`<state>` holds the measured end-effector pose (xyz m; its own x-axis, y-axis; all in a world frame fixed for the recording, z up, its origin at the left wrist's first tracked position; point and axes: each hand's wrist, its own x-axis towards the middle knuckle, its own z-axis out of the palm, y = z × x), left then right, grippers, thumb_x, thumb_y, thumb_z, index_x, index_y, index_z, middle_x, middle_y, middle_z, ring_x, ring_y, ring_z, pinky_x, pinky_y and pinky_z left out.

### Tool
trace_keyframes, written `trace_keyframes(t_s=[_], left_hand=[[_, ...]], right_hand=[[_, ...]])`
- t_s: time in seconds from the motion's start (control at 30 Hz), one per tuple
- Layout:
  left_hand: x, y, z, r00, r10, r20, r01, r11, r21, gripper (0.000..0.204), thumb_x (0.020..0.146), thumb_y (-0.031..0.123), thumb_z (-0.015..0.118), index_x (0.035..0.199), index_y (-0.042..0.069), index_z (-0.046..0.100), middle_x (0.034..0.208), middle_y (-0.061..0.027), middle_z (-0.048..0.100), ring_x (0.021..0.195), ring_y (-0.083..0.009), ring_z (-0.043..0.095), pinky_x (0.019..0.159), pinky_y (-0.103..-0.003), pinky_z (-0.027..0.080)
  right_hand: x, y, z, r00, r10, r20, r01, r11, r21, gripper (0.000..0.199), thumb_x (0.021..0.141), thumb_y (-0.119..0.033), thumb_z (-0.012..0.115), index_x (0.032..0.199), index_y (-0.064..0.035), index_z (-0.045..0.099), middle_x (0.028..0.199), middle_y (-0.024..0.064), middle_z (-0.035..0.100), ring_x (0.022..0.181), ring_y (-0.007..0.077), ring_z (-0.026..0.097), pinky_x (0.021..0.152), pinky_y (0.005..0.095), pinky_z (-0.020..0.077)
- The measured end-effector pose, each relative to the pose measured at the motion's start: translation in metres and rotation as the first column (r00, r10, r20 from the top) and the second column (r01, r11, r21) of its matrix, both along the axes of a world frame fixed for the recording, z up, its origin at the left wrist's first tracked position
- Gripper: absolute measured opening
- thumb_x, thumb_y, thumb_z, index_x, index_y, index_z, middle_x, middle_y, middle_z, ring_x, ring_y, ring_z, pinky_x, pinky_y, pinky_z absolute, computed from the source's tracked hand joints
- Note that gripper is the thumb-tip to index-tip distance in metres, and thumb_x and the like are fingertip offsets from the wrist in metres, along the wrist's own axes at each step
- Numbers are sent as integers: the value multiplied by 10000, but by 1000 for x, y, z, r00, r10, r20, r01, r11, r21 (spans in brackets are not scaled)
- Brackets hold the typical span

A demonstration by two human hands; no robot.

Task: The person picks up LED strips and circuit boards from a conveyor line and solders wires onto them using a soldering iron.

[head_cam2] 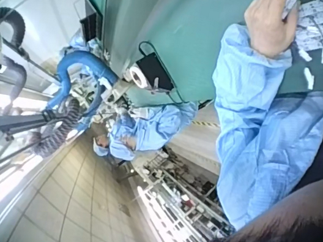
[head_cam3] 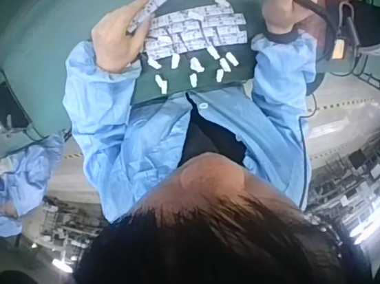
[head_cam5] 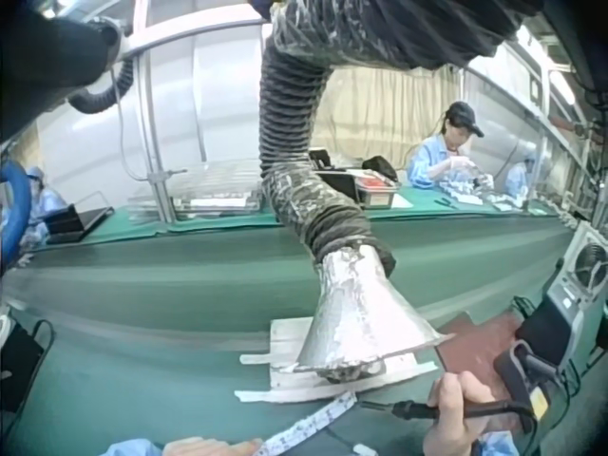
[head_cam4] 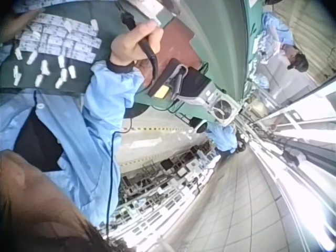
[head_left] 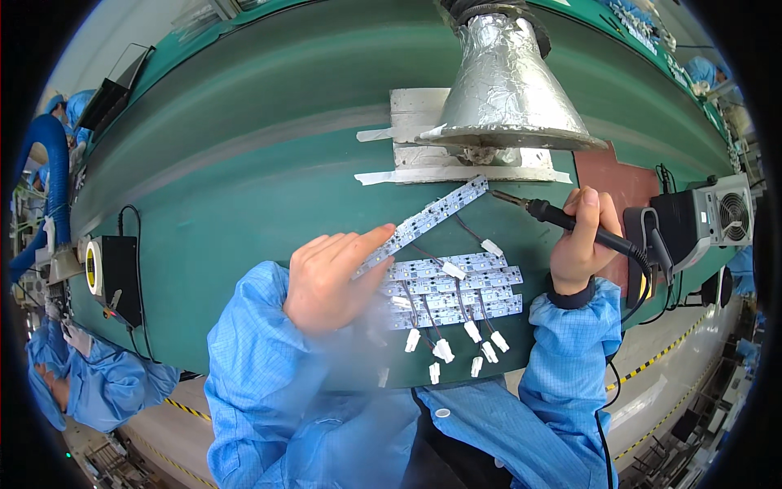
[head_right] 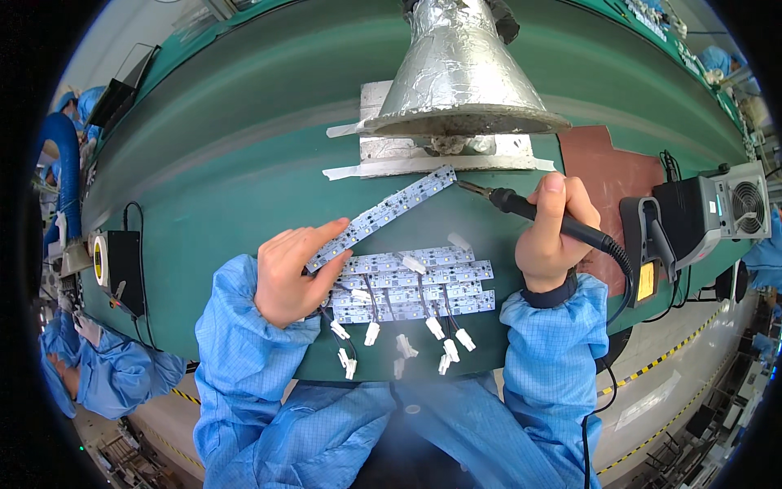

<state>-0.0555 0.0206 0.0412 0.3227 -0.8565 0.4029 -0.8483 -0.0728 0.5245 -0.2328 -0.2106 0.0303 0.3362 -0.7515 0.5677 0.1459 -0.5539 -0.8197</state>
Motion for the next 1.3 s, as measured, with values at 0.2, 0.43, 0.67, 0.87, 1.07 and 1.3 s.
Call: trace_keyframes(t_s=[0.2,0.43,0.67,0.87,1.07,1.3], left_hand=[[0,0,-1,1000,-5,-2,5,1000,-5,380,689,22,743,1057,13,651,747,-122,647,599,-265,591,543,-350,425],[0,0,-1,1000,-10,-3,10,1000,-4,380,692,24,743,1060,10,649,765,-126,656,607,-266,599,546,-350,428],[0,0,0,999,-5,-31,5,1000,1,380,696,21,742,1063,10,648,798,-133,670,641,-273,624,569,-349,452],[2,2,-2,998,-7,-64,4,999,-44,355,718,31,742,1059,-1,650,897,-151,689,715,-256,668,653,-310,506],[23,16,24,754,118,-646,-33,989,141,281,810,36,685,1076,-38,632,877,-41,660,794,-75,574,710,-223,460],[69,39,33,922,303,-240,-291,953,88,254,808,121,691,1018,-16,652,893,-85,649,796,-170,592,707,-272,453]], right_hand=[[0,0,1,1000,-2,-2,2,1000,7,266,949,-102,498,730,44,526,650,49,468,625,112,407,588,257,342],[2,1,2,1000,5,2,-5,1000,16,260,948,-105,501,737,45,532,651,49,469,624,112,411,584,253,340],[0,-1,3,999,-28,19,27,1000,13,271,948,-96,495,707,29,497,646,45,460,616,109,402,579,255,340],[0,-15,7,977,-104,186,95,994,58,276,942,-79,488,680,-3,445,641,30,432,600,114,386,568,258,341],[-3,-18,7,966,-108,234,88,992,94,286,941,-78,485,668,-8,433,636,28,432,604,105,387,580,253,350],[0,-14,10,962,-166,215,145,983,110,336,933,-103,511,623,-4,431,602,19,435,588,82,375,552,238,315]])
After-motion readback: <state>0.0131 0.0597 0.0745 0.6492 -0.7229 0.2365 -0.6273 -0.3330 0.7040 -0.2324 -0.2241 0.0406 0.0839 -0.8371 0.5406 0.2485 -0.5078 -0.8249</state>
